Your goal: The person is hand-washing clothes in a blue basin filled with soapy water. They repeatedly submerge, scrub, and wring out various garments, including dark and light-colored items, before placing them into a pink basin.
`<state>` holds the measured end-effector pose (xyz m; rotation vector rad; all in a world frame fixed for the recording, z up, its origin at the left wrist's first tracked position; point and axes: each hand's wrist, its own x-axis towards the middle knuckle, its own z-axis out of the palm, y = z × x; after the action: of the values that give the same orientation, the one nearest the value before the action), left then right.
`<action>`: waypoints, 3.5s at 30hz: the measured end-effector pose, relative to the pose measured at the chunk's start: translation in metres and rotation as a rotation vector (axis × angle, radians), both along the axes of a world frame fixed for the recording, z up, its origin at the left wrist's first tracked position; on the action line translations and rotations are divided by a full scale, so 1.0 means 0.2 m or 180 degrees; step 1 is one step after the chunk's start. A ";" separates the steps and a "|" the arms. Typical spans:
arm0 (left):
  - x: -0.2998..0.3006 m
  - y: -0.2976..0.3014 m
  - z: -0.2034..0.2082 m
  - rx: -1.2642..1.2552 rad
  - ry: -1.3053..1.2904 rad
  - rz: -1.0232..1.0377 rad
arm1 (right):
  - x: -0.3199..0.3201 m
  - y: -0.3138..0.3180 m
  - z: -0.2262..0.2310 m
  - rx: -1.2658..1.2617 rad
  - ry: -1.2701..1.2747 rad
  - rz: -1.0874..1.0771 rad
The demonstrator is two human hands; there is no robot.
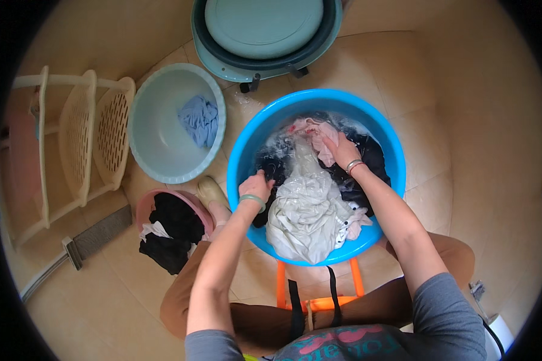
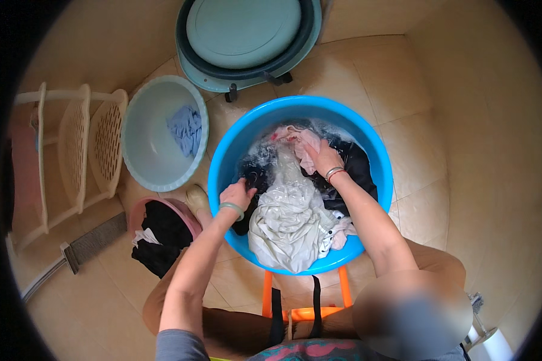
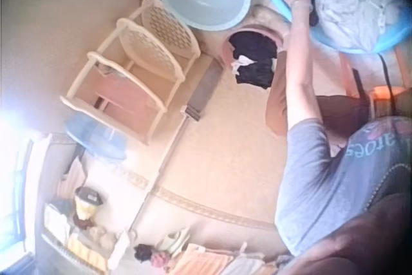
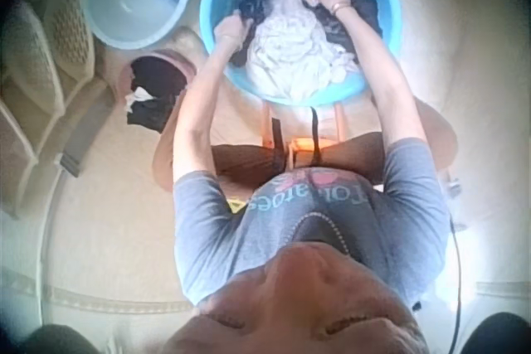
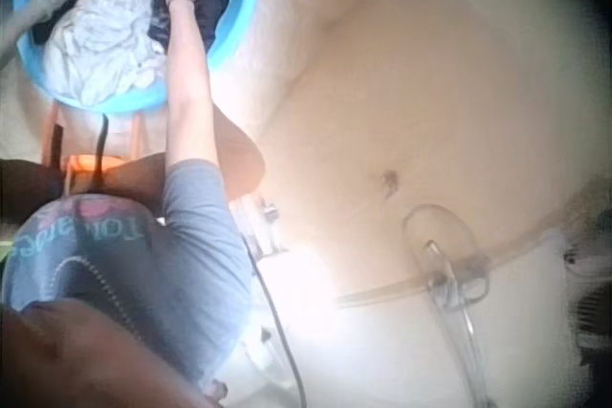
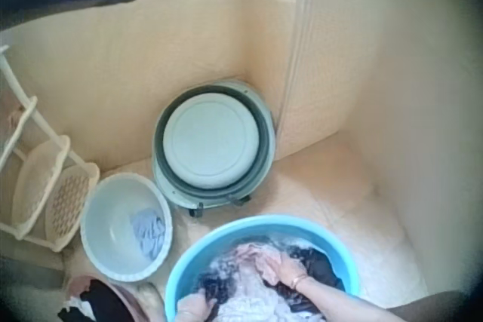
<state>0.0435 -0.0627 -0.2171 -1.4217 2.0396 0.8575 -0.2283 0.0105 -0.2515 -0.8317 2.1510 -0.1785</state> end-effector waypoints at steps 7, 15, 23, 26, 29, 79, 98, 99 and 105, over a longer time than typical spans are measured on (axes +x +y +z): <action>0.01 -0.09 0.66 0.0074 0.1122 0.0036 | 0.19 0.23 0.22 -0.1317 0.1418 0.1013; -0.16 -0.03 1.48 0.1327 0.1871 0.0856 | 0.32 0.16 0.49 -0.2081 -0.0884 0.1121; -0.12 -0.04 1.73 0.1471 0.3349 0.2064 | 0.35 0.14 0.51 -0.2249 -0.3564 -0.0813; -0.11 -0.07 1.56 0.1742 0.3817 0.3011 | 0.30 0.14 0.68 -0.2316 -0.4242 -0.2335; -0.01 -0.07 1.13 0.1673 0.4239 0.4026 | 0.20 0.13 0.59 -0.2887 -0.4500 -0.2496; -0.26 0.27 0.32 0.2844 0.4826 0.4658 | 0.70 0.05 0.79 -0.3752 0.0494 0.1541; -0.17 0.21 0.05 0.1497 0.3973 0.5447 | 0.33 -0.18 0.12 -0.2334 0.0580 0.1258; -0.16 0.22 0.00 0.1373 0.3810 0.5403 | 0.39 -0.16 0.16 -0.2528 0.0627 0.1556; -0.17 0.27 -0.26 0.1048 0.3324 0.5496 | 0.44 -0.17 -0.22 -0.1591 0.0627 0.2396</action>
<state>0.0101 -0.0077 -0.2684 -2.6410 0.3347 2.7922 -0.1411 -0.0241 -0.2956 -1.9507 1.8299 -0.2510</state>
